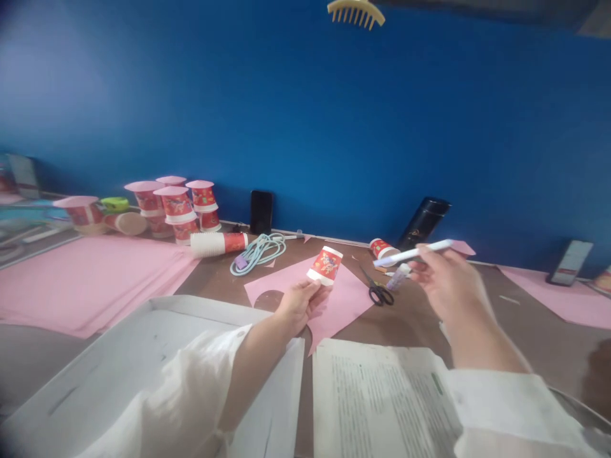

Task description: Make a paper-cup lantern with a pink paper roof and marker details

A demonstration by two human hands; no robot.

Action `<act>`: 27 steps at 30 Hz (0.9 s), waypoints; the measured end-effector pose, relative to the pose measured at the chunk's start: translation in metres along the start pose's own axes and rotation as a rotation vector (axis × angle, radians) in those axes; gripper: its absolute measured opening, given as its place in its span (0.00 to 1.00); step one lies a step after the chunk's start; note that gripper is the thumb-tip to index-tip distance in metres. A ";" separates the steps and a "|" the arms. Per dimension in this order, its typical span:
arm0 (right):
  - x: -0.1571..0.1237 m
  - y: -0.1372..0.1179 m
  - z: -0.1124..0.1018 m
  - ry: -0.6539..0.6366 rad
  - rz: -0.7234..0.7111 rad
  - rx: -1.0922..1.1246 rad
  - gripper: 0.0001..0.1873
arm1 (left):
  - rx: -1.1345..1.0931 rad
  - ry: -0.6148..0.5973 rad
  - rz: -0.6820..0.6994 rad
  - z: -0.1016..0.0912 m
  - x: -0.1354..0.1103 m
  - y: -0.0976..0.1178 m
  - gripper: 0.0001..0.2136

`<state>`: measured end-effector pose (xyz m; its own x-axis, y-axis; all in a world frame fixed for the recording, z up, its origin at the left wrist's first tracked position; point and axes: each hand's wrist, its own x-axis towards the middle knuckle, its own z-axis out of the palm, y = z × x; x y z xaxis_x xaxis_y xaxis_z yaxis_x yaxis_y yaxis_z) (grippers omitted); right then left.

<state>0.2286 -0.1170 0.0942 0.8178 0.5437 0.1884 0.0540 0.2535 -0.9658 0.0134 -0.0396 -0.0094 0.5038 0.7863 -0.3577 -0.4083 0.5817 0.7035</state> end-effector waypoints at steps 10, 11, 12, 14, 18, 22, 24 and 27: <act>-0.042 0.069 0.081 -0.255 0.051 0.271 0.21 | -0.171 0.178 0.035 0.008 0.010 0.001 0.03; -0.045 0.075 0.082 -0.258 0.046 0.271 0.21 | -0.154 0.187 0.008 0.009 0.010 0.002 0.04; -0.048 0.079 0.082 -0.264 0.041 0.267 0.20 | -0.138 0.190 -0.015 0.009 0.009 0.002 0.04; -0.053 0.086 0.081 -0.278 0.037 0.248 0.20 | -0.123 0.193 -0.039 0.010 0.007 0.004 0.04; -0.056 0.090 0.075 -0.289 0.047 0.217 0.23 | -0.106 0.224 -0.104 0.015 0.001 0.010 0.06; -0.054 0.090 0.070 -0.284 0.039 0.198 0.24 | -0.067 0.184 -0.208 0.014 -0.002 0.013 0.08; -0.052 0.089 0.068 -0.274 0.029 0.209 0.23 | -0.032 0.110 -0.270 0.011 -0.005 0.015 0.10; -0.053 0.087 0.067 -0.259 0.026 0.223 0.23 | 0.048 -0.076 -0.347 0.007 -0.013 0.018 0.12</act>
<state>0.1517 -0.0698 0.0124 0.6428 0.7303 0.2313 -0.1148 0.3903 -0.9135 0.0049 -0.0406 0.0120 0.6619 0.5248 -0.5352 -0.1673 0.7994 0.5770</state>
